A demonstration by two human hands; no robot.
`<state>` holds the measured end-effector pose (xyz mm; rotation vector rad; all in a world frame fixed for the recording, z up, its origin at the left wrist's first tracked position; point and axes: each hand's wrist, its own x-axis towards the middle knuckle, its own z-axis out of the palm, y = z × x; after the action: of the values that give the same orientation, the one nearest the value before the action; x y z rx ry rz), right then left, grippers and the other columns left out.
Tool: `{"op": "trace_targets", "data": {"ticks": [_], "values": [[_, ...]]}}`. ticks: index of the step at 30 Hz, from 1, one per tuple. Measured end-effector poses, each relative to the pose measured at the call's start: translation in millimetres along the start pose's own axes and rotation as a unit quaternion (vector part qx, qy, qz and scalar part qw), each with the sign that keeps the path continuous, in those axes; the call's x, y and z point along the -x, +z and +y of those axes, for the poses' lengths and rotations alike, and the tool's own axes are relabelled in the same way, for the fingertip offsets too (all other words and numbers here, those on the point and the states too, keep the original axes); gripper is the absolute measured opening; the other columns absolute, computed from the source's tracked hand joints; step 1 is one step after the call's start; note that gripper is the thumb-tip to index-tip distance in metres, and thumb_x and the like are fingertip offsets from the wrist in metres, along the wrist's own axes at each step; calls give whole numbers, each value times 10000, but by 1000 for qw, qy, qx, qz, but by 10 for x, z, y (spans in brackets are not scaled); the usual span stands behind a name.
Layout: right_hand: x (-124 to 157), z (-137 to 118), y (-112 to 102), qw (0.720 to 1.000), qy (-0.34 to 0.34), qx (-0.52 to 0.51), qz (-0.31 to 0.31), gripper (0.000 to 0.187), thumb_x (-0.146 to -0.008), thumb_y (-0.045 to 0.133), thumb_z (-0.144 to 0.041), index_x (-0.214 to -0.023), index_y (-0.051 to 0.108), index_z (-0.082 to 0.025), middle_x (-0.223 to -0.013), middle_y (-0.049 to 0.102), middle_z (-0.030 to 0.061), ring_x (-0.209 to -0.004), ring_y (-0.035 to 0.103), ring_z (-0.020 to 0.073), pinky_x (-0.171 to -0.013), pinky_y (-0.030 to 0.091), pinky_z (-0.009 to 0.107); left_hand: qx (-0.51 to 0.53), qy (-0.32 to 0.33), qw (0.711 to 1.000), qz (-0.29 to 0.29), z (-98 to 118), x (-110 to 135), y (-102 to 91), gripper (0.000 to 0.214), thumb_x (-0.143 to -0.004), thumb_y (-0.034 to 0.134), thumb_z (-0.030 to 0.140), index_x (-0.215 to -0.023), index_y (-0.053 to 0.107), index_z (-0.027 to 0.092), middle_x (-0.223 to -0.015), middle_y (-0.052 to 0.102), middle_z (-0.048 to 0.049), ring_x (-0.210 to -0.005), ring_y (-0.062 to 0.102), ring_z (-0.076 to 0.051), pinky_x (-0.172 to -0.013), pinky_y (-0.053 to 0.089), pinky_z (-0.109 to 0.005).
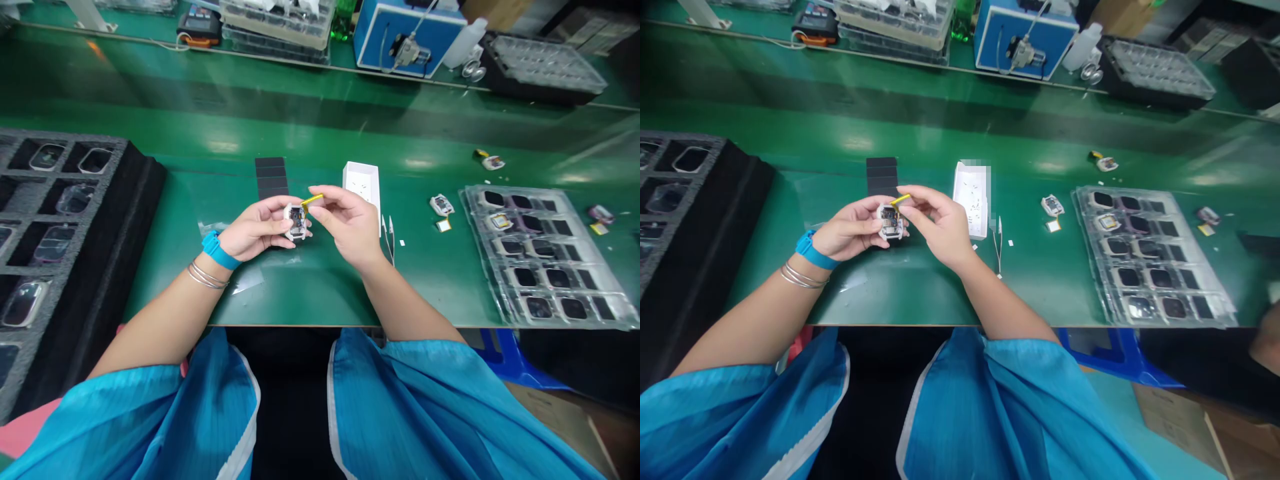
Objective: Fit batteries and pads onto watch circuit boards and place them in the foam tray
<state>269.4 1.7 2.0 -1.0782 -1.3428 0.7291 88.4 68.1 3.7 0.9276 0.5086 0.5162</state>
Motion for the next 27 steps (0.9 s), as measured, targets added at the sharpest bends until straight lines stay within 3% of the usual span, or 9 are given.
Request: {"op": "trace_targets", "data": {"ticks": [4, 10, 14, 16, 20, 24, 27], "values": [[33, 27, 23, 993, -55, 100, -13, 257, -907, 645, -445, -1115, 710, -308, -935, 726, 4, -907, 658, 190, -854, 567, 387, 10, -50, 999, 5, -38, -25, 29, 318, -707, 737, 150, -1016, 665, 127, -875, 732, -87, -811, 742, -230, -607, 614, -242], [37, 99, 74, 983, -78, 166, -18, 225, -927, 612, -291, -1134, 700, -292, -960, 737, 7, -920, 629, 199, -819, 563, 377, 0, -47, 996, 80, -86, -71, 117, 190, -721, 690, 91, -906, 651, 117, -773, 714, -53, -715, 738, -199, -556, 594, -225], [11, 199, 116, 987, -24, 158, -6, 333, -902, 618, -263, -1234, 621, -277, -1046, 716, 23, -955, 633, 184, -798, 564, 332, -18, -57, 989, 133, -48, -79, 121, 138, -733, 661, 71, -866, 643, 103, -724, 707, -57, -636, 720, -188, -506, 572, -227], [3, 242, 138, 986, 16, 165, -9, 282, -897, 617, -270, -1178, 629, -252, -1064, 700, 37, -940, 637, 176, -763, 560, 310, -23, -52, 985, 163, 30, -69, 58, 129, -746, 640, 64, -870, 645, 97, -748, 720, -73, -628, 715, -185, -520, 577, -245], [19, 267, 213, 952, 35, 280, -120, 52, -860, 645, -177, -861, 697, -184, -1046, 673, 73, -981, 613, 210, -872, 529, 374, -29, -54, 981, 182, 221, -40, -171, 150, -739, 646, 57, -884, 655, 91, -830, 744, -115, -737, 729, -210, -672, 614, -338], [54, 222, 311, 909, 45, 369, -189, 63, -837, 669, -130, -836, 720, -167, -1094, 655, 97, -1042, 572, 256, -990, 458, 454, -41, -114, 981, 150, 270, -16, -328, 169, -737, 663, 58, -903, 675, 86, -868, 749, -140, -789, 727, -224, -772, 608, -408], [67, 191, 350, 903, 52, 377, -199, 92, -840, 658, -123, -805, 719, -182, -1086, 652, 83, -1025, 570, 253, -968, 459, 450, -35, -122, 981, 148, 227, 1, -337, 138, -752, 651, 50, -881, 672, 92, -849, 749, -131, -761, 722, -198, -801, 600, -403]]}}
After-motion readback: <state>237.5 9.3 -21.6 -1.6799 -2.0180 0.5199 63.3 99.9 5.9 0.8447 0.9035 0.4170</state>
